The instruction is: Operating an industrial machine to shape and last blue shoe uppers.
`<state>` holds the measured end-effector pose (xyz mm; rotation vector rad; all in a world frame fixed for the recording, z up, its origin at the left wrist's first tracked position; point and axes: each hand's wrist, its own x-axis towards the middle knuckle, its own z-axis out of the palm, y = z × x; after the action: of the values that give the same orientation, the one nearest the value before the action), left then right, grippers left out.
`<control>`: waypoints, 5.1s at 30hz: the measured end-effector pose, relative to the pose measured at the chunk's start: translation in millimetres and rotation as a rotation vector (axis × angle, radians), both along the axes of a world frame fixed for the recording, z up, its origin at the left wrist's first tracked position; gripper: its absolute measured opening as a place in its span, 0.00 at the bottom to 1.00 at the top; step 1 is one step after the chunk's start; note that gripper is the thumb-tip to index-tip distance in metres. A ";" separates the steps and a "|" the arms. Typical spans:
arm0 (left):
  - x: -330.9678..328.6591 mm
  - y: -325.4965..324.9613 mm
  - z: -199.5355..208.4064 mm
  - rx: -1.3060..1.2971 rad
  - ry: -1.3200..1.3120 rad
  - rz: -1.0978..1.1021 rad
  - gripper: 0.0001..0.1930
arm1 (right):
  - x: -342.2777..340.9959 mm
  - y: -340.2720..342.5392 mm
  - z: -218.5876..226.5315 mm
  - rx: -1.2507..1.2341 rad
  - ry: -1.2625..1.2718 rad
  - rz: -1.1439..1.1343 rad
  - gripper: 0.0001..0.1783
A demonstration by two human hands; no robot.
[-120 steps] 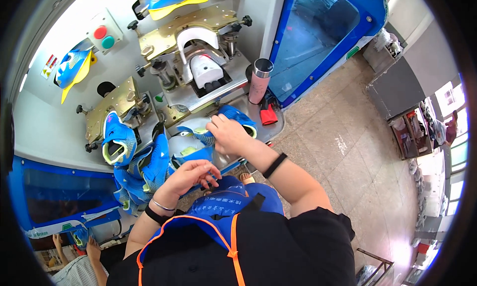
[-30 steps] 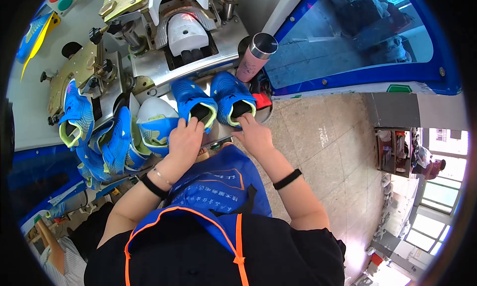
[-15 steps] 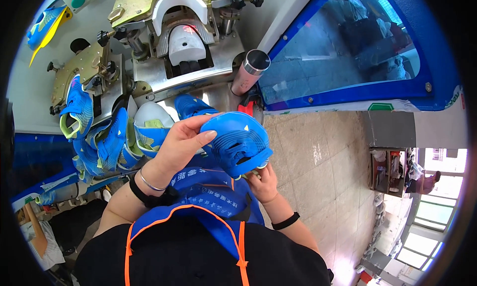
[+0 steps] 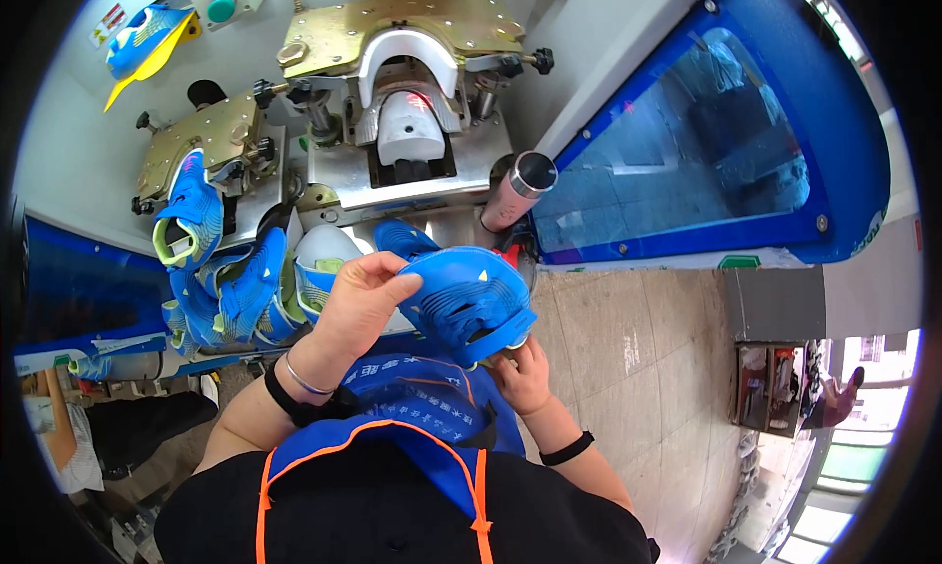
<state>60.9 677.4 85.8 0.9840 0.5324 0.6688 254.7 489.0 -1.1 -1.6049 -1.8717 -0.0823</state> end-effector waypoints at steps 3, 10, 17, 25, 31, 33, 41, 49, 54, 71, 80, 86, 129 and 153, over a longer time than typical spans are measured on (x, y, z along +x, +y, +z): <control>-15.5 17.3 8.7 -0.220 -0.222 -0.031 0.14 | -11.8 6.0 18.5 -0.032 0.130 0.057 0.17; -42.6 23.0 17.1 0.036 -0.151 0.206 0.25 | -49.1 42.9 86.5 -0.302 2.386 0.190 0.24; -53.4 21.7 51.6 -0.349 -0.627 0.012 0.28 | -68.7 41.6 99.6 -0.637 2.492 0.246 0.29; -61.2 36.6 49.4 -0.225 -0.369 0.102 0.24 | -72.7 38.7 109.7 -0.772 2.456 0.248 0.33; -58.5 43.5 41.1 -0.035 -0.105 0.130 0.19 | -76.6 35.0 105.0 -0.803 2.453 0.179 0.36; -55.7 44.7 34.5 0.054 -0.063 0.161 0.18 | -75.5 33.4 102.5 -0.752 2.390 0.283 0.34; -49.2 33.8 1.4 -0.257 -0.063 0.341 0.26 | -66.5 52.5 117.9 -0.119 0.476 0.093 0.16; -20.9 3.4 4.1 -0.177 0.061 0.058 0.30 | -73.4 101.2 118.3 -0.060 0.046 -0.058 0.18; -38.3 16.3 15.1 0.120 -0.081 0.246 0.38 | -51.6 117.6 156.5 0.125 0.269 0.169 0.19; -140.0 33.1 52.1 -0.352 -0.133 0.472 0.13 | 11.3 392.7 294.9 0.296 -0.217 -0.188 0.25; -112.1 40.9 8.7 -0.162 0.065 -0.040 0.27 | -58.9 164.8 154.7 0.164 -0.014 -0.029 0.15; -24.3 37.0 -12.4 -0.068 0.173 -0.249 0.27 | -54.4 141.1 125.8 0.001 0.064 -0.015 0.15; 31.7 89.2 -2.9 -0.603 -0.074 0.011 0.21 | -6.6 269.2 141.6 -0.251 0.073 0.035 0.24; 30.7 89.7 -39.5 -0.619 -0.099 0.011 0.20 | -5.4 263.1 120.0 -0.319 0.016 -0.023 0.28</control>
<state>91.6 767.1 46.3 0.3661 0.6078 0.5103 249.3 752.1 118.9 -1.8302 -1.9275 0.2294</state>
